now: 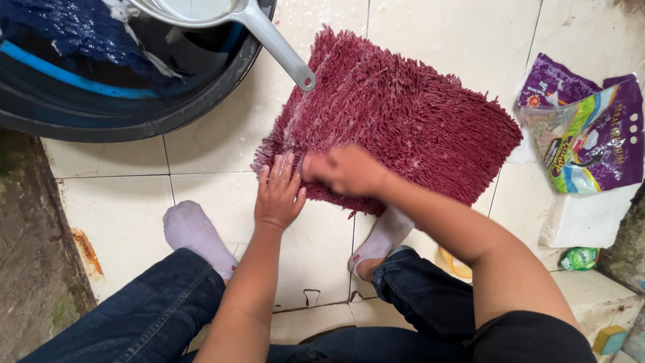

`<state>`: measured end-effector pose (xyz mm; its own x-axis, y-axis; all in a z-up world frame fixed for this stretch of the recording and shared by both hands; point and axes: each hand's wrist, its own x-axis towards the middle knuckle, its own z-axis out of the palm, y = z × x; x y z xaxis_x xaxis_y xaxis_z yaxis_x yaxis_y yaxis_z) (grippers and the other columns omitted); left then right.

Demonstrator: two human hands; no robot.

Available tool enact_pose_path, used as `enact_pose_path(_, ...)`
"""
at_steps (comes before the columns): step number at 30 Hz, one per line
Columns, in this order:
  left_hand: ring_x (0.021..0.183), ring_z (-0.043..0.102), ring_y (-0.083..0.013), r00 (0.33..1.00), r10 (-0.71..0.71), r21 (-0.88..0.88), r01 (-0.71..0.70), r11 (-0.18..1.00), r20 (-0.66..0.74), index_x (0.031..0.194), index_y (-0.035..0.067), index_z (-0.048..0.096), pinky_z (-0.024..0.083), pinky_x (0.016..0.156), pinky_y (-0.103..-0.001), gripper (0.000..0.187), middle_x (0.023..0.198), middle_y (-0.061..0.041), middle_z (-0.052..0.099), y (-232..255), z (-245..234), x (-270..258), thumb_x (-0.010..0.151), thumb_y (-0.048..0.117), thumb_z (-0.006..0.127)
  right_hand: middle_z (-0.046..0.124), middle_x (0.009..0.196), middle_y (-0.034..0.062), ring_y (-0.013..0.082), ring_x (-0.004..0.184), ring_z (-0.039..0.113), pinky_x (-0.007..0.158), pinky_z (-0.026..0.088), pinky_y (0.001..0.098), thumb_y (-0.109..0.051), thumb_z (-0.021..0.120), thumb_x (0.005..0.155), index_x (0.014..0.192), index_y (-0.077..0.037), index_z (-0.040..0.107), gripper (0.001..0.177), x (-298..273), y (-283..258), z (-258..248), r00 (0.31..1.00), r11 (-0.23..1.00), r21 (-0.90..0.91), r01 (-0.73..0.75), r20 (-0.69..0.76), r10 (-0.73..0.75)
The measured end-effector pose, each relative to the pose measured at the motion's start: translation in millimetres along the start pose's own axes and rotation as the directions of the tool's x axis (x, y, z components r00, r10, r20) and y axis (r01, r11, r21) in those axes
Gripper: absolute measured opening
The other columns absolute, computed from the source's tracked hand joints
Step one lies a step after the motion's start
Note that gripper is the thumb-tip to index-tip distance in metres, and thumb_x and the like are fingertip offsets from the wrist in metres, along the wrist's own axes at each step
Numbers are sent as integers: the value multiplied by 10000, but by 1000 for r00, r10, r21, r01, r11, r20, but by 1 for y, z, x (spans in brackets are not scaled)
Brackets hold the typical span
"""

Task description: The person scrubs a red rug with a bar of soap on a tiled floor. They use their hands to rub the soap into the rug, dipping their fingers into a bowl of water to create foam and moving the rug to reach different sections.

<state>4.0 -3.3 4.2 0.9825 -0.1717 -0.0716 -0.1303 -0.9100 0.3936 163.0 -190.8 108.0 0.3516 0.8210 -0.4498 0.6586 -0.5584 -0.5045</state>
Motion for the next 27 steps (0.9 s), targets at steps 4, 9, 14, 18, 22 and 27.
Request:
enact_pose_path(4,1536,324,-282,1000,-4,-3,4,1000,-2,1559,178,482,220,1257,-506,613,1652,-106,381,1,0,-1,977,358,556,734,1001,91,291,847,712,814,568,483,-336,533,1114,1225,-364,657,169,-7,33,-1,990,992,24,-126,68,124)
enact_pose_path(9,1536,311,-287,1000,-6,-4,6,1000,12,1568,192,465,215,1251,-506,619,1654,-102,371,2,2,-1,981,362,555,646,902,216,331,722,651,610,521,464,-221,471,1117,1427,-230,537,317,-21,113,-71,742,713,-249,-656,-389,547)
enact_pose_path(14,1540,301,-287,999,-15,9,15,1000,40,1578,186,452,209,1252,-503,627,1661,-111,358,2,2,-2,983,361,547,683,859,39,267,763,675,660,541,460,-107,563,757,1120,-283,625,409,-10,69,-42,886,949,-152,-277,-422,191)
enact_pose_path(18,1547,292,-283,999,-13,13,12,1000,37,1572,187,453,199,1261,-506,623,1665,-99,346,1,2,-1,981,359,551,649,785,128,319,633,640,563,498,488,-287,640,928,1181,-251,626,255,-20,23,26,960,986,-67,150,-230,-162)
enact_pose_path(22,1552,288,-283,1000,-8,13,7,1000,27,1582,192,454,193,1265,-500,626,1671,-100,343,2,3,-4,986,355,556,706,882,28,244,714,680,644,530,421,-312,502,1108,1204,-364,617,159,-37,80,20,975,972,94,-215,-37,219)
enact_pose_path(27,1548,286,-278,999,-13,13,13,1000,36,1577,201,453,190,1257,-504,627,1665,-98,349,5,4,-4,980,359,556,651,911,128,269,731,631,638,511,439,-247,655,1007,1477,-180,555,485,-68,150,-39,659,543,-427,-723,-662,357)
